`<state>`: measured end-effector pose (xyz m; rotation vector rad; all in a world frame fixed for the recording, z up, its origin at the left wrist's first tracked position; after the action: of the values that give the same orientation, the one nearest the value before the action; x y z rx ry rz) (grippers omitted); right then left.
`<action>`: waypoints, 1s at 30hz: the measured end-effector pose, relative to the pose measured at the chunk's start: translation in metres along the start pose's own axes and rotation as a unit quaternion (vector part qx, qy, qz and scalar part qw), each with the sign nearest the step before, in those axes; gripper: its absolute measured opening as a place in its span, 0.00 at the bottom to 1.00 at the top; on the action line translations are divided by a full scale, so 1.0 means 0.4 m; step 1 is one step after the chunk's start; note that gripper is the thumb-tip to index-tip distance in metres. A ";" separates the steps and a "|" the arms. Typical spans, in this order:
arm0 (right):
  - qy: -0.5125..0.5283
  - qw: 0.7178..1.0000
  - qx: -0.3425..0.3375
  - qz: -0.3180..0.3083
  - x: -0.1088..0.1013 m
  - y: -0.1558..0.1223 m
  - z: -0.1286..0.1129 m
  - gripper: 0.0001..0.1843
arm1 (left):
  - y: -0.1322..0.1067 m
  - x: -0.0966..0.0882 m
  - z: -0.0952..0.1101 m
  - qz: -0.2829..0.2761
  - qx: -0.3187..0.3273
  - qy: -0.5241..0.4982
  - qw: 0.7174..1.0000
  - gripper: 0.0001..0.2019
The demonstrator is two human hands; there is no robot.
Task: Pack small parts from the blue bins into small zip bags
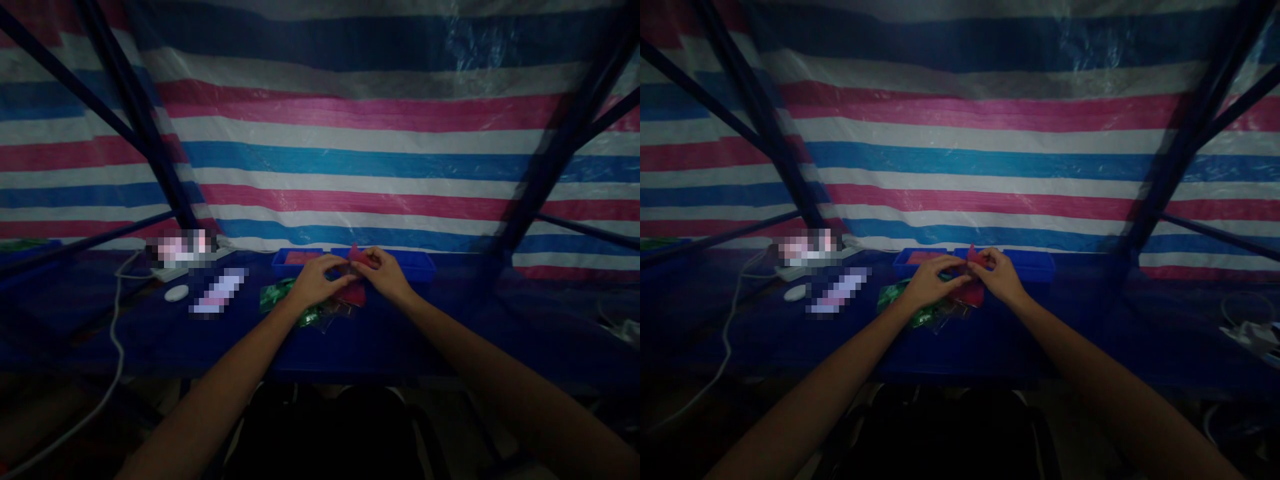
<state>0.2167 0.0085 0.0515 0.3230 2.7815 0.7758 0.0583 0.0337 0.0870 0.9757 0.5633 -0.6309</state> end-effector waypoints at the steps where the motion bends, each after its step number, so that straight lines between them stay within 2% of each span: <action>1: 0.030 0.999 0.004 -0.025 0.019 -0.004 -0.006 0.19 | -0.001 0.006 -0.001 -0.008 -0.003 0.010 1.000 0.17; 3: 0.081 0.994 0.022 -0.069 0.052 -0.013 -0.016 0.20 | -0.002 0.007 -0.011 -0.010 -0.019 0.034 0.999 0.16; 5: 0.111 0.990 0.032 -0.083 0.064 -0.017 -0.024 0.21 | -0.002 -0.003 -0.025 -0.001 -0.033 0.039 0.999 0.14; 10: 0.092 0.996 0.011 -0.007 0.013 -0.005 -0.026 0.22 | -0.001 -0.038 -0.042 0.037 -0.037 -0.017 0.998 0.14; 13: 0.053 0.998 0.013 0.034 -0.017 0.000 -0.011 0.23 | -0.002 -0.020 -0.056 -0.006 -0.051 -0.017 0.999 0.12; 15: 0.020 0.999 0.005 0.045 -0.026 0.000 -0.009 0.23 | -0.004 0.000 -0.063 -0.045 -0.056 -0.010 0.997 0.11; 17: -0.010 0.999 -0.012 0.047 -0.027 -0.002 -0.016 0.24 | -0.005 0.008 -0.065 -0.058 -0.057 -0.002 0.997 0.11; 20: -0.036 0.999 -0.021 0.030 -0.016 -0.003 -0.021 0.28 | -0.005 0.006 -0.061 -0.051 -0.051 0.002 0.997 0.12; 25: -0.075 0.997 -0.026 0.005 -0.010 -0.001 -0.014 0.27 | -0.004 0.002 -0.052 -0.047 -0.050 -0.011 0.998 0.11; 30: -0.019 0.999 0.022 -0.045 0.000 0.006 0.026 0.19 | -0.010 0.006 -0.049 -0.041 -0.056 -0.061 0.996 0.10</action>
<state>0.2199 0.0154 0.0442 0.2158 2.7592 0.6818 0.0542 0.0487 0.0744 0.8075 0.5270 -0.7191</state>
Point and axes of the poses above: each hand's wrist, its own y-axis towards the middle knuckle, its own x-axis out of the palm, z = x × y, the point moved 9 cm from there along y, towards the middle knuckle, and after that the axes turned 4 degrees about -z, right-handed, at the moved point
